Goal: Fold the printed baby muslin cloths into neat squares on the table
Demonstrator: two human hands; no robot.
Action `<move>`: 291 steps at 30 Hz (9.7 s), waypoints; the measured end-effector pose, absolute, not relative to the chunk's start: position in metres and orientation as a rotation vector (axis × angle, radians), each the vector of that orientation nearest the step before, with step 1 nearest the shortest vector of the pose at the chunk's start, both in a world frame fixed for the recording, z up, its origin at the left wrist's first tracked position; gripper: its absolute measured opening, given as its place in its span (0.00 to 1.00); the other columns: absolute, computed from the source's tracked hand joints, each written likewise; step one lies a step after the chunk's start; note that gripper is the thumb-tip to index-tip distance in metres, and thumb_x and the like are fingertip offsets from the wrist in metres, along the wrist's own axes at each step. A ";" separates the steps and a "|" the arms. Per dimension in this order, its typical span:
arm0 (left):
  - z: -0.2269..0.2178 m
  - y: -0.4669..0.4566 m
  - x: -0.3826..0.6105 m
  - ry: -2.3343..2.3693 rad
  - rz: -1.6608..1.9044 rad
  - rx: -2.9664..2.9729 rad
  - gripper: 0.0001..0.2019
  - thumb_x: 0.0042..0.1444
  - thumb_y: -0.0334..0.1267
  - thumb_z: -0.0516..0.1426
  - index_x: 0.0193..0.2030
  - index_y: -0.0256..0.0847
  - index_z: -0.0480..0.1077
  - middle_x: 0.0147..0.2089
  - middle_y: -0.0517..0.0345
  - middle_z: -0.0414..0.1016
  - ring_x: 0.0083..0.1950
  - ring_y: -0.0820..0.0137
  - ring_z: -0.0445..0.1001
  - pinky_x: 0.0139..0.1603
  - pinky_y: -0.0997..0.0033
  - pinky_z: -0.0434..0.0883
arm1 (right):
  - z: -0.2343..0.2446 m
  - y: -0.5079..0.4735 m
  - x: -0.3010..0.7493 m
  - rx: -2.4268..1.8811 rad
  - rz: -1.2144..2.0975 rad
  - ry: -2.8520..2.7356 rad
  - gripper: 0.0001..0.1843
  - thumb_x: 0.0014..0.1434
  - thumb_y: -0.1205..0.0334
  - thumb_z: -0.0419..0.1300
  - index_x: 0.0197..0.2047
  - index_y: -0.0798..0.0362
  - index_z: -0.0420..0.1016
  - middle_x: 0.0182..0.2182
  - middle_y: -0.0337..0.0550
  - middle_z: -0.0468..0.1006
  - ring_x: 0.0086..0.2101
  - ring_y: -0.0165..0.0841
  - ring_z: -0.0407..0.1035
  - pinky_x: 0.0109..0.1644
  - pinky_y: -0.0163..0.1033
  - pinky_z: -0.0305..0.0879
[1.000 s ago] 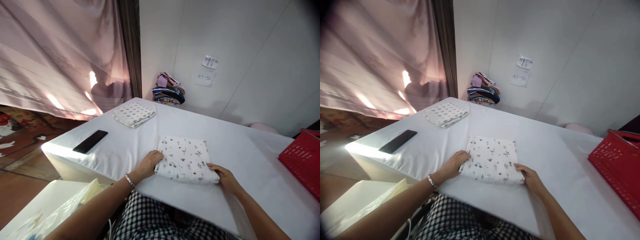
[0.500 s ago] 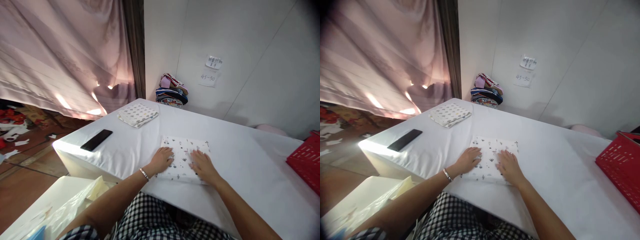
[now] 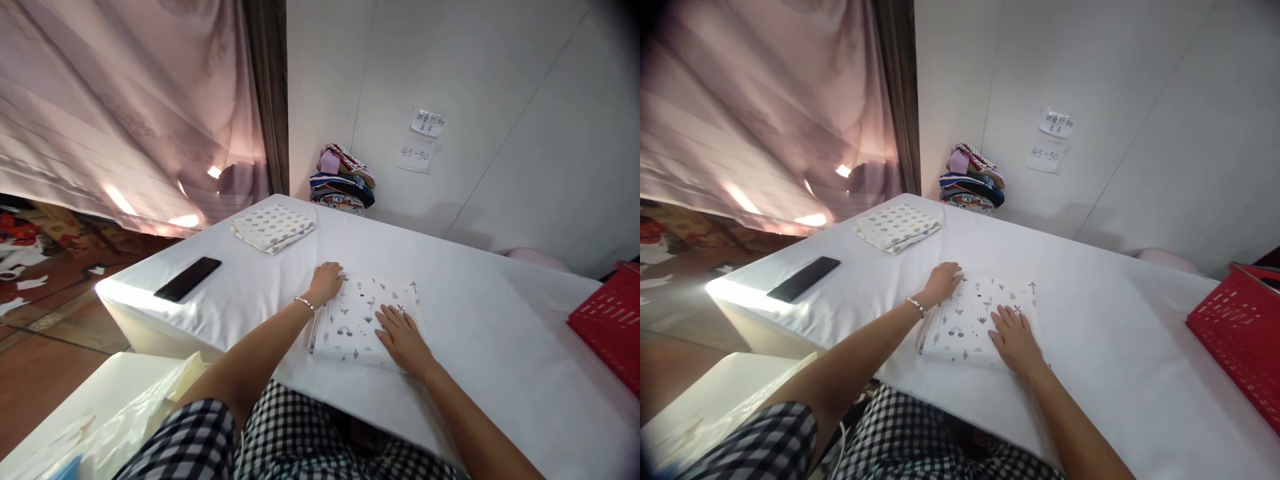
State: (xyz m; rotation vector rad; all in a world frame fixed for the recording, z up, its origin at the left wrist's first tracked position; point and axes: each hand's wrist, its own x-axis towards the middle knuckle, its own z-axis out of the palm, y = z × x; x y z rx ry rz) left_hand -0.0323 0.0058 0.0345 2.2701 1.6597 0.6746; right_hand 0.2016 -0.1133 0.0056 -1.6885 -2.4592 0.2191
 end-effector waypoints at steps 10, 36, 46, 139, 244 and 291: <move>0.009 0.015 -0.016 1.682 0.650 2.368 0.13 0.60 0.39 0.47 0.44 0.40 0.70 0.47 0.50 0.72 0.52 0.62 0.64 0.55 0.58 0.55 | 0.010 -0.115 0.200 -1.685 0.215 -2.446 0.27 0.64 0.49 0.40 0.63 0.48 0.56 0.64 0.42 0.51 0.63 0.39 0.42 0.64 0.53 0.40; 0.009 0.015 -0.011 1.816 0.626 2.419 0.07 0.59 0.35 0.49 0.41 0.36 0.65 0.42 0.46 0.70 0.48 0.60 0.65 0.55 0.57 0.54 | 0.008 -0.116 0.200 -1.701 0.144 -2.446 0.27 0.64 0.49 0.39 0.62 0.50 0.58 0.63 0.42 0.53 0.63 0.38 0.44 0.64 0.51 0.41; 0.013 0.010 -0.011 1.780 0.732 2.689 0.13 0.51 0.20 0.46 0.38 0.39 0.64 0.40 0.51 0.68 0.46 0.64 0.65 0.58 0.58 0.52 | 0.005 -0.115 0.200 -1.717 0.137 -2.441 0.27 0.64 0.49 0.40 0.62 0.49 0.58 0.64 0.41 0.52 0.63 0.37 0.44 0.64 0.50 0.40; -0.003 -0.001 -0.007 1.700 0.491 2.568 0.27 0.60 0.52 0.42 0.60 0.37 0.58 0.62 0.45 0.60 0.64 0.57 0.52 0.64 0.53 0.44 | 0.009 -0.055 0.218 -2.077 0.243 -2.356 0.32 0.62 0.45 0.38 0.64 0.54 0.52 0.65 0.50 0.45 0.64 0.41 0.36 0.63 0.55 0.32; 0.006 -0.149 -0.063 1.906 0.835 1.811 0.12 0.54 0.48 0.53 0.29 0.42 0.59 0.30 0.60 0.68 0.32 0.69 0.68 0.31 0.71 0.59 | 0.007 -0.141 0.178 -1.875 0.073 -2.312 0.29 0.64 0.50 0.35 0.62 0.51 0.58 0.64 0.42 0.52 0.63 0.36 0.42 0.63 0.45 0.37; -0.002 -0.126 -0.026 1.754 0.735 2.569 0.21 0.62 0.48 0.44 0.56 0.42 0.63 0.61 0.52 0.62 0.65 0.58 0.53 0.62 0.48 0.53 | -0.004 -0.165 0.236 -1.873 0.070 -2.125 0.27 0.63 0.50 0.42 0.60 0.53 0.62 0.62 0.44 0.57 0.62 0.40 0.47 0.61 0.49 0.49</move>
